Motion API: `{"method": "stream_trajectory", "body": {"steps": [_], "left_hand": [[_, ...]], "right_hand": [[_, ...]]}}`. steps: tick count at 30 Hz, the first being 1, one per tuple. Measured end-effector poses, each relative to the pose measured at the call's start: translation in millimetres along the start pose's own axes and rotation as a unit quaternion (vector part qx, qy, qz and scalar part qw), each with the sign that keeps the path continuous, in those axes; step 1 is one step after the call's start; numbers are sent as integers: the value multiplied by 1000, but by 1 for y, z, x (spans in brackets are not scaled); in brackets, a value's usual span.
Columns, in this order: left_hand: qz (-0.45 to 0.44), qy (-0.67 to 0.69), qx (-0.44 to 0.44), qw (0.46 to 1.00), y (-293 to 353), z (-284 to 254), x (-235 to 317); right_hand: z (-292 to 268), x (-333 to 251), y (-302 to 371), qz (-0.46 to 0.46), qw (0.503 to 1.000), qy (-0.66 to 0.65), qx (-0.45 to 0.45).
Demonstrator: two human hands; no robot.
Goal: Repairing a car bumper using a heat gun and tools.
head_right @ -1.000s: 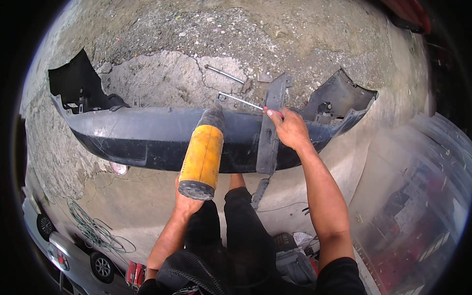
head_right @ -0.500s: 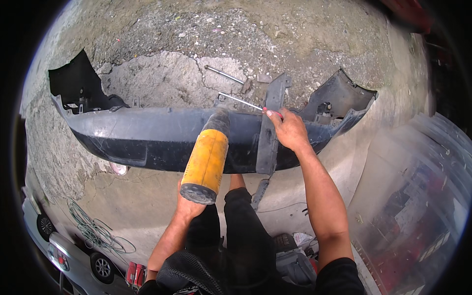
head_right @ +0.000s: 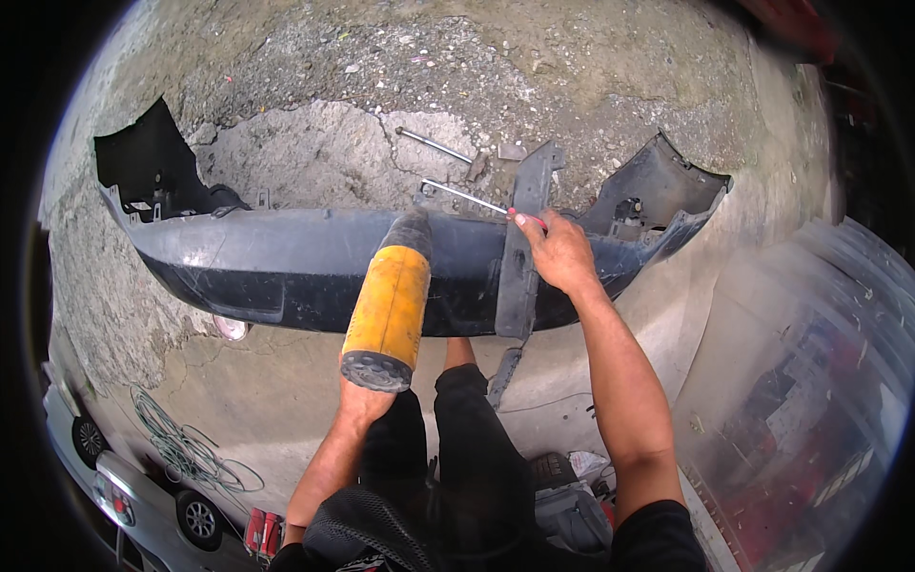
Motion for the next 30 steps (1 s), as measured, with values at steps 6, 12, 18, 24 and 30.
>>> {"method": "stream_trajectory", "body": {"steps": [6, 12, 18, 24, 30], "left_hand": [[-17, 72, 36, 997, 11, -14, 20], [64, -43, 27, 997, 21, -17, 38], [-28, 42, -36, 998, 20, -3, 31], [103, -74, 41, 991, 27, -14, 39], [49, -13, 31, 998, 27, -30, 29]], "right_hand": [[1, 1, 1, 6, 1000, -6, -5], [4, -1, 1, 6, 1000, -2, -10], [6, -3, 4, 7, 1000, -5, -12], [10, 2, 4, 13, 1000, -2, -23], [17, 1, 6, 33, 998, -1, -47]]}}
Point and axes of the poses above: each hand's wrist, its own y-axis away from the middle knuckle, its own z-axis out of the palm, x = y × z, the point moved 8 cm from there along -y, towards the middle knuckle, and after that the axes turned 4 degrees about y, right-handed, at the moved point
